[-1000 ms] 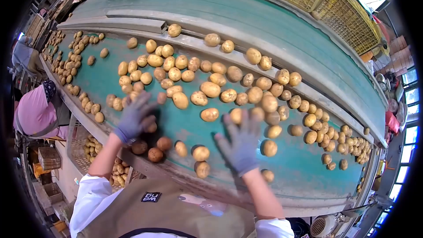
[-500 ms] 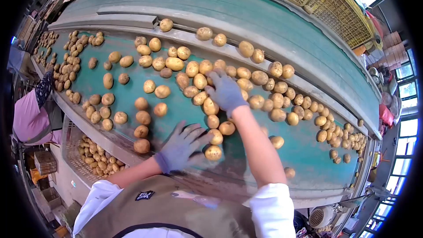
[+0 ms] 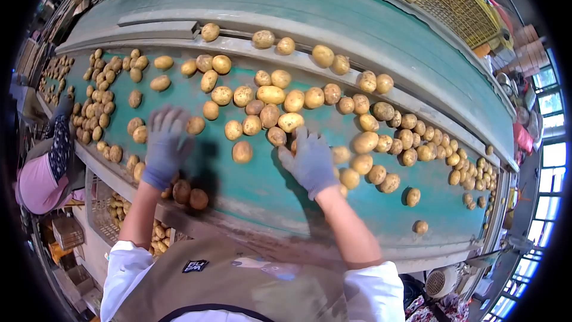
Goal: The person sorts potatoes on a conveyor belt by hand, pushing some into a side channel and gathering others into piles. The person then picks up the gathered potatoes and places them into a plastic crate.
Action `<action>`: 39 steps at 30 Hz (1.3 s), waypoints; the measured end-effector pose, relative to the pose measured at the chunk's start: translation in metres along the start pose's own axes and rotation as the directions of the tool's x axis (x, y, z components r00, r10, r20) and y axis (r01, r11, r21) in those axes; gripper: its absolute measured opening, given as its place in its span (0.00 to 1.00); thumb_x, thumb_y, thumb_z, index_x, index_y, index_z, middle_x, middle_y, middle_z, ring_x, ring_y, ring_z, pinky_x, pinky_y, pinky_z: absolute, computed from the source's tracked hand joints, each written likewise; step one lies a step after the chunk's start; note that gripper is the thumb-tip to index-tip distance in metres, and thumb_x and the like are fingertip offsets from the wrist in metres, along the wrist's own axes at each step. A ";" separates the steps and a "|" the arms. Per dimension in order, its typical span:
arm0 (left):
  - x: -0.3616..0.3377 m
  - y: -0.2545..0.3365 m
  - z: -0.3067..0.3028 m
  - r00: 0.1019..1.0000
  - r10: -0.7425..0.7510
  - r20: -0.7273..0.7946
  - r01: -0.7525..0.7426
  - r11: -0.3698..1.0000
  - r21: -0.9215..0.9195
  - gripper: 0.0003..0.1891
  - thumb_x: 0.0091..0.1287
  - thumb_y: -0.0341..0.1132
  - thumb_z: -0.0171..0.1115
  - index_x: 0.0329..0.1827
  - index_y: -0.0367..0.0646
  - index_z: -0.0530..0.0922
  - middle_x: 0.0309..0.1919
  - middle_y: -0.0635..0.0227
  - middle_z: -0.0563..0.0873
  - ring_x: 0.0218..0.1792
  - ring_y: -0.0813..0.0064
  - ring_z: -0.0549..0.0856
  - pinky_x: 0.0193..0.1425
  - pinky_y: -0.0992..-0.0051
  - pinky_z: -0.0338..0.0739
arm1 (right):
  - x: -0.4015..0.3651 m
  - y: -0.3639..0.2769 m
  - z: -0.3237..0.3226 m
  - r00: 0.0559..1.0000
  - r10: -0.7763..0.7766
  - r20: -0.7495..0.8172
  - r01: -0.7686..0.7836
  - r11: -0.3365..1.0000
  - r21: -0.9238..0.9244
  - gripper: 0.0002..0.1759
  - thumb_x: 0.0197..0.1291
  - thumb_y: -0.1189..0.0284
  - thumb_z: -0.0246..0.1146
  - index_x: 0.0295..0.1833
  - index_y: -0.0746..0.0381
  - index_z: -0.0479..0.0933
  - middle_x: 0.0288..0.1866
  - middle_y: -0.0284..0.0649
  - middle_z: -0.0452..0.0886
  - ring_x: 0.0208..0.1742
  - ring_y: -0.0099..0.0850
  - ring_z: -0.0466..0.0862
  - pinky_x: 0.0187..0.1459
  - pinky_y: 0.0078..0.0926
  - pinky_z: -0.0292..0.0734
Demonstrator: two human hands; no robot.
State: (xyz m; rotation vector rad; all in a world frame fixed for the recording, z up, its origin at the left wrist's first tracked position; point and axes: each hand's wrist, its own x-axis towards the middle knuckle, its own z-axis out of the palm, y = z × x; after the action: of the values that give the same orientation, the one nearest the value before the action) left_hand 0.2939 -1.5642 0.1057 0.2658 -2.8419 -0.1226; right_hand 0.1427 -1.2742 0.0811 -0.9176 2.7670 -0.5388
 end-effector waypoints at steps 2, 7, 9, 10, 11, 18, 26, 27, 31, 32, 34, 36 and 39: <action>0.034 0.025 -0.005 0.990 0.141 0.016 -0.132 0.957 -0.259 0.27 0.59 0.36 0.65 0.63 0.46 0.75 0.63 0.56 0.77 0.66 0.50 0.73 0.73 0.55 0.64 | -0.009 -0.014 0.001 0.999 -0.032 -0.019 0.031 0.999 -0.039 0.31 0.57 0.48 0.69 0.51 0.63 0.72 0.48 0.52 0.80 0.49 0.51 0.79 0.51 0.47 0.77; 0.100 0.076 0.068 0.943 0.333 0.009 -0.282 0.812 -0.511 0.21 0.65 0.40 0.62 0.62 0.49 0.76 0.63 0.56 0.76 0.65 0.53 0.75 0.70 0.52 0.68 | -0.004 -0.045 0.022 0.996 0.063 -0.059 -0.071 0.989 -0.127 0.28 0.59 0.52 0.68 0.54 0.62 0.73 0.47 0.47 0.81 0.49 0.45 0.80 0.48 0.42 0.79; 0.111 0.096 0.058 0.890 0.343 0.302 -0.330 0.939 -0.094 0.20 0.66 0.42 0.61 0.62 0.54 0.77 0.63 0.58 0.75 0.63 0.56 0.76 0.67 0.46 0.68 | 0.000 -0.040 0.024 0.992 0.084 -0.090 -0.094 0.989 -0.116 0.29 0.59 0.52 0.68 0.57 0.60 0.73 0.47 0.46 0.81 0.49 0.46 0.80 0.48 0.42 0.79; 0.105 0.091 0.066 0.908 0.374 0.190 -0.371 0.927 -0.055 0.19 0.65 0.41 0.61 0.61 0.59 0.78 0.61 0.61 0.74 0.60 0.60 0.77 0.62 0.44 0.69 | -0.002 -0.040 0.026 0.991 0.089 -0.095 -0.098 0.991 -0.088 0.31 0.59 0.52 0.68 0.61 0.59 0.73 0.48 0.46 0.81 0.50 0.46 0.80 0.48 0.43 0.80; 0.101 0.083 0.067 0.893 0.405 0.196 -0.398 0.914 -0.073 0.19 0.65 0.41 0.61 0.61 0.59 0.78 0.61 0.61 0.74 0.60 0.60 0.77 0.62 0.44 0.69 | -0.006 -0.041 0.028 0.990 0.099 -0.096 -0.104 0.993 -0.056 0.33 0.58 0.53 0.68 0.65 0.58 0.72 0.48 0.45 0.81 0.51 0.47 0.81 0.49 0.43 0.80; 0.092 0.049 0.066 0.802 0.497 0.332 -0.487 0.865 -0.120 0.27 0.60 0.37 0.64 0.66 0.58 0.74 0.56 0.62 0.77 0.55 0.61 0.80 0.53 0.55 0.76 | 0.013 -0.068 0.037 0.981 0.192 -0.017 -0.189 0.975 0.114 0.29 0.50 0.57 0.73 0.60 0.50 0.76 0.57 0.43 0.77 0.59 0.46 0.78 0.59 0.44 0.76; 0.081 -0.017 0.058 0.776 0.478 0.412 -0.199 0.805 -0.559 0.24 0.61 0.36 0.62 0.63 0.51 0.74 0.51 0.55 0.77 0.51 0.50 0.81 0.50 0.55 0.78 | 0.017 -0.106 0.056 0.978 0.175 -0.113 -0.134 0.943 0.305 0.27 0.52 0.58 0.71 0.57 0.55 0.78 0.50 0.46 0.79 0.53 0.47 0.79 0.57 0.45 0.75; 0.079 -0.025 0.059 0.768 0.490 0.412 -0.213 0.802 -0.558 0.24 0.61 0.36 0.62 0.63 0.51 0.74 0.51 0.55 0.77 0.51 0.50 0.81 0.50 0.55 0.78 | 0.020 -0.111 0.058 0.975 0.188 -0.122 -0.142 0.940 0.310 0.27 0.52 0.58 0.71 0.57 0.55 0.78 0.50 0.46 0.79 0.53 0.47 0.79 0.57 0.45 0.75; 0.053 -0.058 0.048 0.815 0.530 0.234 -0.344 0.768 -0.541 0.23 0.60 0.36 0.63 0.61 0.48 0.75 0.48 0.53 0.79 0.44 0.49 0.83 0.46 0.56 0.80 | 0.031 -0.128 0.068 0.953 0.302 0.006 -0.249 0.775 0.581 0.25 0.55 0.62 0.68 0.59 0.57 0.78 0.54 0.46 0.82 0.55 0.45 0.82 0.59 0.39 0.77; 0.042 -0.063 0.042 0.788 0.597 0.149 -0.452 0.727 -0.517 0.22 0.60 0.36 0.63 0.60 0.47 0.75 0.47 0.52 0.80 0.41 0.50 0.84 0.43 0.56 0.80 | 0.031 -0.130 0.070 0.954 0.294 0.054 -0.238 0.637 0.733 0.25 0.57 0.64 0.67 0.61 0.59 0.78 0.54 0.45 0.83 0.54 0.42 0.83 0.59 0.36 0.77; 0.016 -0.067 0.037 0.778 0.625 0.061 -0.523 0.699 -0.488 0.21 0.62 0.36 0.62 0.59 0.47 0.77 0.47 0.52 0.81 0.39 0.52 0.84 0.40 0.58 0.80 | 0.028 -0.137 0.073 0.939 0.328 0.099 -0.246 0.448 0.860 0.25 0.60 0.68 0.66 0.63 0.62 0.76 0.56 0.41 0.82 0.56 0.33 0.82 0.59 0.30 0.76; -0.009 -0.074 0.029 0.759 0.650 -0.031 -0.588 0.665 -0.461 0.19 0.64 0.37 0.61 0.59 0.47 0.78 0.46 0.52 0.81 0.37 0.54 0.85 0.37 0.60 0.80 | 0.024 -0.146 0.068 0.925 0.333 0.182 -0.224 0.092 0.970 0.25 0.64 0.72 0.65 0.66 0.66 0.73 0.57 0.37 0.81 0.58 0.25 0.80 0.58 0.24 0.76; -0.034 -0.092 0.018 0.634 0.771 0.051 -0.649 0.567 -0.507 0.18 0.64 0.36 0.61 0.57 0.48 0.79 0.49 0.53 0.82 0.36 0.57 0.85 0.35 0.61 0.81 | 0.012 -0.158 0.061 0.916 0.369 0.156 -0.160 -0.020 0.987 0.28 0.64 0.73 0.63 0.70 0.66 0.69 0.60 0.36 0.79 0.59 0.26 0.80 0.59 0.25 0.76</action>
State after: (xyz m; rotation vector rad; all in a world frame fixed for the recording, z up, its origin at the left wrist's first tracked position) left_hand 0.3366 -1.6467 0.0688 -1.1005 -2.8012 -0.6662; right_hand 0.2357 -1.4160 0.0857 0.1016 1.6105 -2.1168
